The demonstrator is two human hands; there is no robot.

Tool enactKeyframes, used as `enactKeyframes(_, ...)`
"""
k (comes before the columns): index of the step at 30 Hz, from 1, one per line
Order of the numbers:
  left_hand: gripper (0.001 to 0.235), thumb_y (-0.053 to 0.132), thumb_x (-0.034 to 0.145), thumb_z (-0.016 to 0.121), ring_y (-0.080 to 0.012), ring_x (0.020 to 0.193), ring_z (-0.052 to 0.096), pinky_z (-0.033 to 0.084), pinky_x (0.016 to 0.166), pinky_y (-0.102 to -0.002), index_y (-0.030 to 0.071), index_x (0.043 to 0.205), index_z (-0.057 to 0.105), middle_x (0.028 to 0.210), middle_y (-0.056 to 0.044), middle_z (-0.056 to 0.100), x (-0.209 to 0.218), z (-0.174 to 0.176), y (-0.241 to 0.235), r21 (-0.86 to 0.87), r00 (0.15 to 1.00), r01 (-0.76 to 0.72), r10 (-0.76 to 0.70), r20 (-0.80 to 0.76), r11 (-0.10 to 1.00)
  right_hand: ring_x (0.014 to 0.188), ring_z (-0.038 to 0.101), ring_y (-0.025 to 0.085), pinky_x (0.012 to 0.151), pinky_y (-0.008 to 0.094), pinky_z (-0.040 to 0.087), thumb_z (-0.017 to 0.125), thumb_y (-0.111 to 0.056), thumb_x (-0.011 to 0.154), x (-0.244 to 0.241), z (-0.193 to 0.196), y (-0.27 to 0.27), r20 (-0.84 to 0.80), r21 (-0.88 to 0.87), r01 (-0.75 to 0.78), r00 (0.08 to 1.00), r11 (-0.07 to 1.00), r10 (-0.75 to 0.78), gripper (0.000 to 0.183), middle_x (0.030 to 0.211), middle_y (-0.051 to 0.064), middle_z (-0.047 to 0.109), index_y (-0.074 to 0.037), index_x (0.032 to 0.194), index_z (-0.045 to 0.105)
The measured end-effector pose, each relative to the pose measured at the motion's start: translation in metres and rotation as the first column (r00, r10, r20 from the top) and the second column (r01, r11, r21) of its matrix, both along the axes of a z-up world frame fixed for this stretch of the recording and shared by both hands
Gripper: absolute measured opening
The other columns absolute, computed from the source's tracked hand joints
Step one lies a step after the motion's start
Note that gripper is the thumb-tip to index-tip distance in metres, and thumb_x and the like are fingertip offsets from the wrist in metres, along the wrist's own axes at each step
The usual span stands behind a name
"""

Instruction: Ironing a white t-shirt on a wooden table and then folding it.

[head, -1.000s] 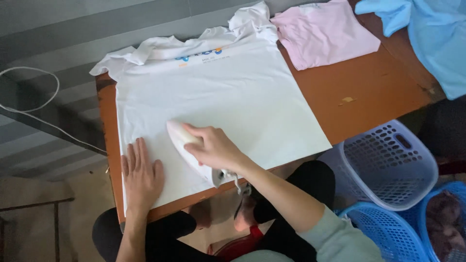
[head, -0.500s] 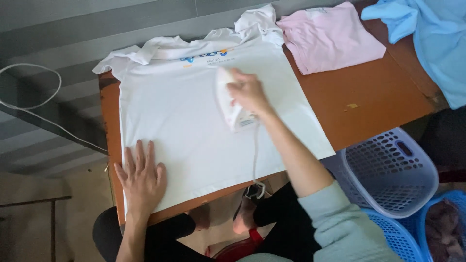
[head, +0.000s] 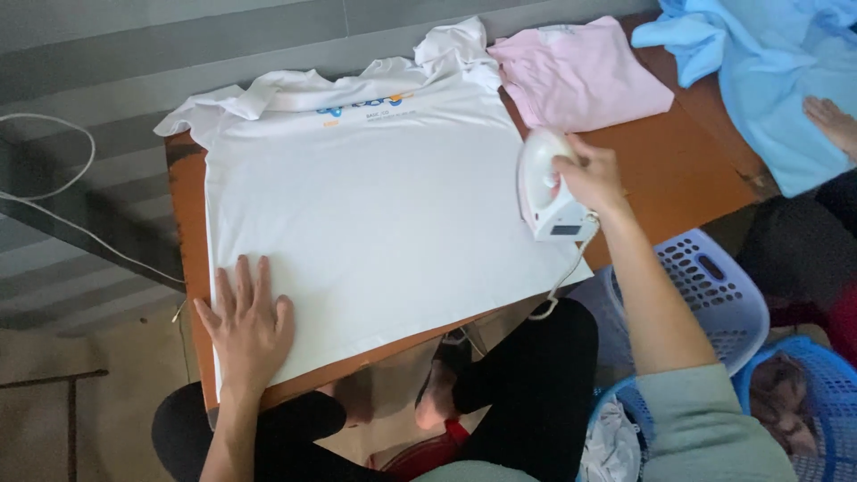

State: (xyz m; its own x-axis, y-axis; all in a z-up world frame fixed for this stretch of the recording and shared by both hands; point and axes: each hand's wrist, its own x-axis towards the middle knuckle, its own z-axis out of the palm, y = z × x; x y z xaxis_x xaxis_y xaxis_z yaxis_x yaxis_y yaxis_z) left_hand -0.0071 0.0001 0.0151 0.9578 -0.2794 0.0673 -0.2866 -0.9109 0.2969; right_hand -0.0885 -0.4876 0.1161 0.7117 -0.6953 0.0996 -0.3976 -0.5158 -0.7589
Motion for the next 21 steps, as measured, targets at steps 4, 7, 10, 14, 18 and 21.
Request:
enactKeyframes(4, 0.068, 0.044, 0.099, 0.031, -0.0375, 0.160, 0.015, 0.002, 0.122, -0.068, 0.026, 0.165, 0.034, 0.173, -0.011, 0.026, 0.000, -0.005, 0.002, -0.007, 1.000, 0.002, -0.002, 0.005, 1.000, 0.103, 0.072, 0.027, 0.091, 0.040, 0.055, 0.073, -0.041, 0.083, -0.012, 0.011, 0.025, -0.124, -0.098, 0.165, 0.976, 0.981, -0.177, 0.060, 0.124, 0.008, 0.072, -0.028, 0.142, 0.063)
enactKeyframes(7, 0.069, 0.040, 0.097, 0.033, -0.0390, 0.159, 0.018, 0.006, 0.122, -0.068, 0.024, 0.164, 0.035, 0.172, -0.013, 0.028, -0.006, 0.008, -0.002, -0.029, 1.000, 0.004, -0.003, 0.011, 1.000, 0.064, 0.075, 0.030, 0.070, 0.042, 0.061, 0.069, -0.024, 0.090, -0.005, 0.000, 0.041, -0.066, -0.217, 0.030, 0.997, 0.976, -0.045, 0.053, 0.097, 0.025, 0.075, -0.003, 0.138, 0.065)
enactKeyframes(10, 0.069, 0.042, 0.097, 0.033, -0.0381, 0.159, 0.017, 0.005, 0.122, -0.068, 0.025, 0.164, 0.036, 0.172, -0.012, 0.027, -0.003, 0.003, -0.001, -0.055, 1.000, 0.004, -0.004, -0.003, 0.998, 0.051, 0.072, 0.024, 0.054, 0.033, 0.055, 0.069, -0.026, 0.087, -0.006, 0.025, 0.120, 0.117, 0.058, -0.089, 0.990, 0.994, 0.081, 0.034, 0.059, 0.015, 0.070, 0.002, 0.105, 0.075)
enactKeyframes(14, 0.072, 0.039, 0.095, 0.035, -0.0413, 0.159, 0.017, 0.006, 0.121, -0.069, 0.020, 0.164, 0.035, 0.171, -0.016, 0.027, -0.004, 0.009, -0.001, -0.039, 1.000, 0.027, -0.028, -0.014, 0.999, 0.050, 0.070, 0.027, 0.049, 0.036, 0.052, 0.070, -0.020, 0.087, 0.009, 0.027, 0.194, 0.265, 0.176, -0.296, 0.933, 0.939, 0.244, 0.037, 0.060, 0.021, 0.069, 0.010, 0.107, 0.074)
enactKeyframes(18, 0.067, 0.035, 0.098, 0.032, -0.0433, 0.156, 0.015, 0.008, 0.117, -0.072, 0.015, 0.162, 0.032, 0.169, -0.015, 0.026, -0.002, 0.003, 0.002, -0.082, 0.993, 0.096, -0.090, 0.075, 0.992, 0.049, 0.064, 0.008, 0.039, 0.017, 0.046, 0.056, -0.019, 0.096, 0.020, 0.028, 0.245, -0.015, 0.372, -0.513, 0.830, 0.774, 0.558, 0.056, 0.161, 0.009, 0.043, -0.015, 0.151, 0.047)
enactKeyframes(21, 0.068, 0.036, 0.098, 0.032, -0.0410, 0.157, 0.012, 0.005, 0.119, -0.070, 0.015, 0.162, 0.030, 0.170, -0.014, 0.023, -0.001, 0.008, 0.002, -0.086, 0.996, 0.088, -0.086, 0.036, 0.992, 0.038, 0.050, 0.005, 0.027, 0.016, 0.032, 0.050, -0.021, 0.100, 0.021, 0.029, 0.252, -0.084, 0.355, -0.584, 0.758, 0.730, 0.647, 0.059, 0.128, 0.015, 0.059, -0.007, 0.156, 0.038)
